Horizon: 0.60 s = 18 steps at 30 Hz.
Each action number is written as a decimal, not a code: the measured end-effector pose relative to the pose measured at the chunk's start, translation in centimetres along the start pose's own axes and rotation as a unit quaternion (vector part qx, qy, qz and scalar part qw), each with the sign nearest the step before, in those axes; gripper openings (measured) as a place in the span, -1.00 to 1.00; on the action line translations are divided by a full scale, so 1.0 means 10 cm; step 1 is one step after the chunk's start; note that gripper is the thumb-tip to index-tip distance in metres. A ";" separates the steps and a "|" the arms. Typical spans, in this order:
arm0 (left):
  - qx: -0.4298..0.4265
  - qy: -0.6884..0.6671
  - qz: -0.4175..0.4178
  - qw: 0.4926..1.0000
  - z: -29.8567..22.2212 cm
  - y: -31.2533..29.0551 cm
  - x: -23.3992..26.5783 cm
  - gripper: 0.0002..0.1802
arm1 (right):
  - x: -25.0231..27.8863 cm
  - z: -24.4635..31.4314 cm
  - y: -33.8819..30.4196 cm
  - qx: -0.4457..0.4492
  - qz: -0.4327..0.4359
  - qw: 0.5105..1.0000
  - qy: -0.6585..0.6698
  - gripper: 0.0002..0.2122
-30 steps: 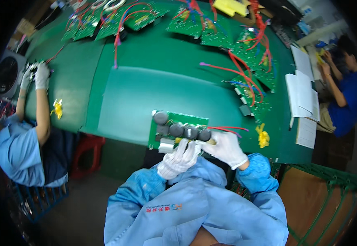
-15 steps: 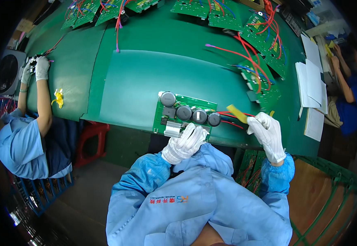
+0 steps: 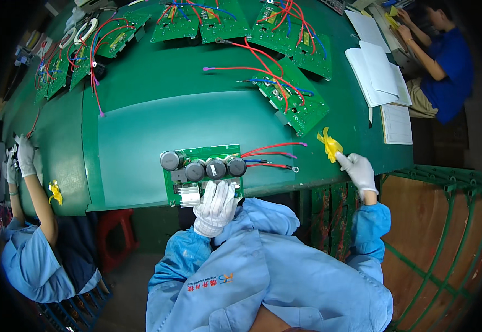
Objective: Assembling electronic components, capacitors, and heatsinks onto printed circuit boards at a factory workstation.
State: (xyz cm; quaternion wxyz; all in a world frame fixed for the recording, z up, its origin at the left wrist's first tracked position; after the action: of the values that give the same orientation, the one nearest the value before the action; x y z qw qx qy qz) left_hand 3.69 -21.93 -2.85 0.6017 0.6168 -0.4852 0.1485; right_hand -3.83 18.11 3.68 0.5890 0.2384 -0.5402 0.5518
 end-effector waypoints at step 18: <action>-0.047 -0.147 0.045 0.987 -0.08 0.47 0.58 -0.72 | 0.19 0.95 -0.47 0.197 -0.241 0.950 0.036 -0.70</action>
State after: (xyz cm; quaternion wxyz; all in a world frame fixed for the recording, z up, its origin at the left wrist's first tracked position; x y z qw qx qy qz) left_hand 3.16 -22.70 4.62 0.5444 0.5805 -0.6025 0.0603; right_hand -3.46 9.20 9.75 0.6646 0.4525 -0.3261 0.4971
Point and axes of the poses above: each hand's wrist, its own y-axis towards the middle knuckle, its own x-axis out of the back of the hand, z = x × y, the point moved 6 cm from there along y, towards the middle knuckle, and after that the axes turned 9 degrees about x, right-handed, at the moved point
